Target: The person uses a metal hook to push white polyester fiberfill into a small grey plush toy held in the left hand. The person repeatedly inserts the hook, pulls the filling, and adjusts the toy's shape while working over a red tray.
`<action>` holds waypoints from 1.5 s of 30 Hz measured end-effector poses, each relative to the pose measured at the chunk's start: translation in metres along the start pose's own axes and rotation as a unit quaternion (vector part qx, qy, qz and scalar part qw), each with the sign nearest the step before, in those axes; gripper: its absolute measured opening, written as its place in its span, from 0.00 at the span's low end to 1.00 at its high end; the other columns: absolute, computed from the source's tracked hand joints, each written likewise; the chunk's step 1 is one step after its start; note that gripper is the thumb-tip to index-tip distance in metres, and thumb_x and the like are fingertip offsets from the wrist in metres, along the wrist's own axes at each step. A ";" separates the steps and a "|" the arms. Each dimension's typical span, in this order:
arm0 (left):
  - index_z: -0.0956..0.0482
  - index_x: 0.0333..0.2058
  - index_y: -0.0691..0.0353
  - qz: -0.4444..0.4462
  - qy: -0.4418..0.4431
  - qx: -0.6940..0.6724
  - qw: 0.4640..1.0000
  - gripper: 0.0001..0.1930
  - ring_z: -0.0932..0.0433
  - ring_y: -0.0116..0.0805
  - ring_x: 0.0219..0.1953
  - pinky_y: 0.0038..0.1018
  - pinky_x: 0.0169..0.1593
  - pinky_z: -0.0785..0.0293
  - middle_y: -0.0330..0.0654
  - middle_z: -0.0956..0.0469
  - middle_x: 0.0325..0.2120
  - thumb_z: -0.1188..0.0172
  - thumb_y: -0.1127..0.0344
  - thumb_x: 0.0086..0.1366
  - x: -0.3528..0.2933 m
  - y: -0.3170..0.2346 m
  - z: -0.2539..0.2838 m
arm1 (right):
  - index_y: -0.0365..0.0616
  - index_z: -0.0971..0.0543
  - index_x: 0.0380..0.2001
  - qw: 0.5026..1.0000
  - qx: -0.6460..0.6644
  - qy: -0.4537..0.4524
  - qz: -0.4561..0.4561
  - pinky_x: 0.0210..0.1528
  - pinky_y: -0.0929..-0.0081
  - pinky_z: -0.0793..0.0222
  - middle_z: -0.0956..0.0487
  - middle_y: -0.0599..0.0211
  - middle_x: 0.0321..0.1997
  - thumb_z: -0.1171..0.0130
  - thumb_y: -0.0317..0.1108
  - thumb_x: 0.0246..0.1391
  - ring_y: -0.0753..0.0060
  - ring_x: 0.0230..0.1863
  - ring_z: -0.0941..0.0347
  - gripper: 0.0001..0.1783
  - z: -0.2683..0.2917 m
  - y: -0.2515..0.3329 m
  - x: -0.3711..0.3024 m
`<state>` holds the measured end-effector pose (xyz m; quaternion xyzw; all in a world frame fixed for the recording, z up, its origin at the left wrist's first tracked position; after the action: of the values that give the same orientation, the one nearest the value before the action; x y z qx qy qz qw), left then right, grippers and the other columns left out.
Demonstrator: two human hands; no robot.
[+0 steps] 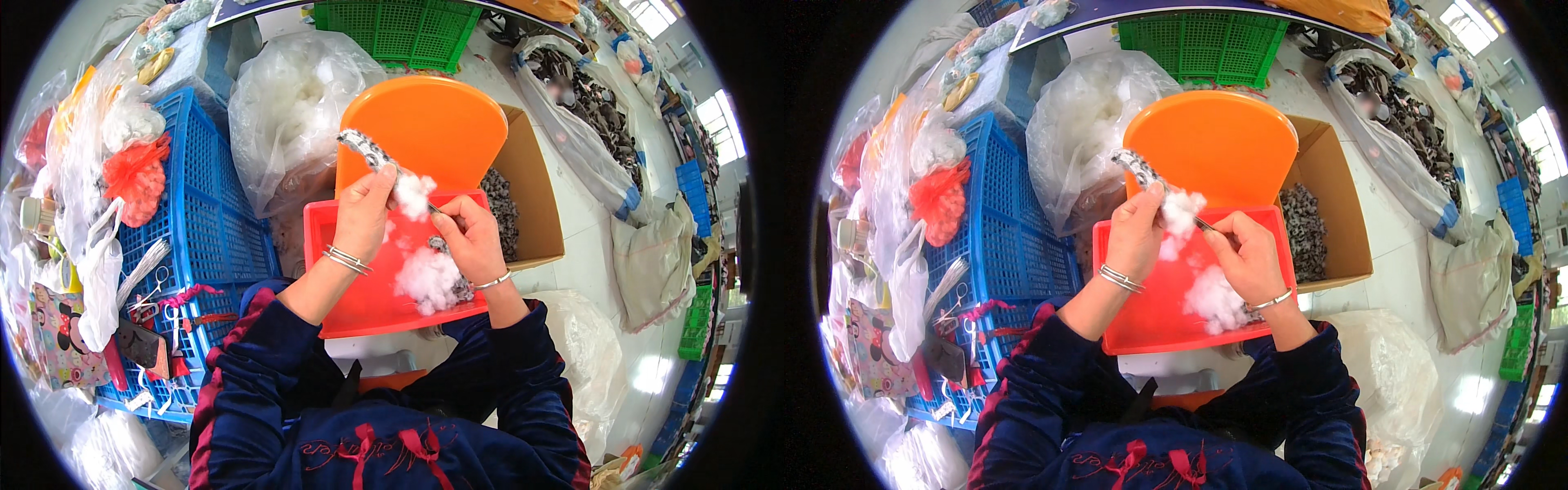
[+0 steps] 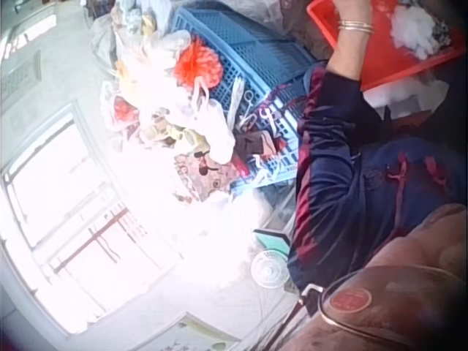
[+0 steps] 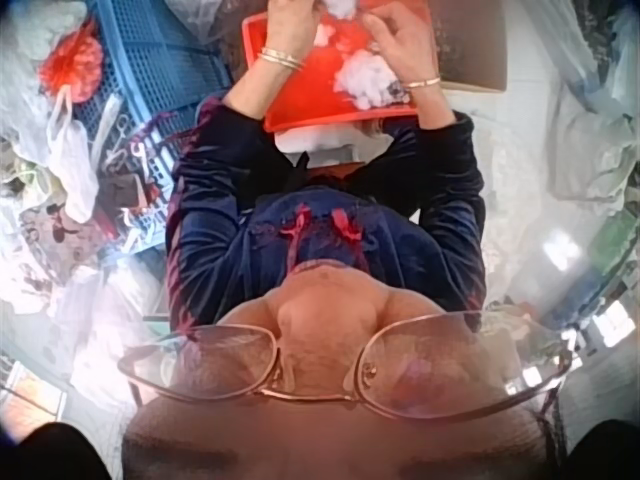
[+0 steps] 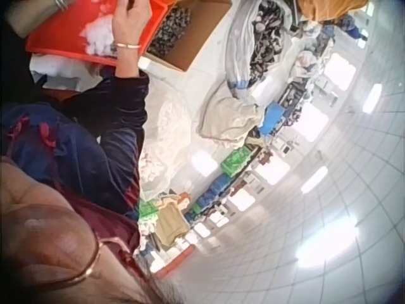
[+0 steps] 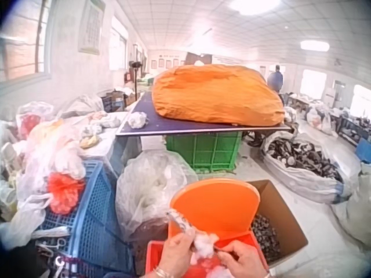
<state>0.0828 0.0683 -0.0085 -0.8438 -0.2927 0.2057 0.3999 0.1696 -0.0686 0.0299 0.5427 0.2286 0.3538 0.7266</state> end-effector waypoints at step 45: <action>0.20 0.29 0.65 0.061 0.079 0.233 0.967 0.11 0.30 0.18 0.24 0.17 0.29 0.35 0.33 0.24 0.21 0.40 0.62 0.65 -0.003 0.003 -0.001 | 0.35 0.25 0.31 0.999 -0.036 -0.021 0.027 0.26 0.81 0.35 0.23 0.66 0.24 0.39 0.27 0.54 0.84 0.24 0.31 0.06 0.001 0.013 -0.004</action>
<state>0.0822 0.0639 -0.0096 -0.7570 -0.1523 0.2249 0.5943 0.1645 -0.0705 0.0426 0.5300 0.1852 0.3698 0.7403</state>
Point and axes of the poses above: each hand's wrist, its own x-axis towards the middle knuckle, its own z-axis out of the back of the hand, y = z × x, the point moved 10 cm from there along x, towards the middle knuckle
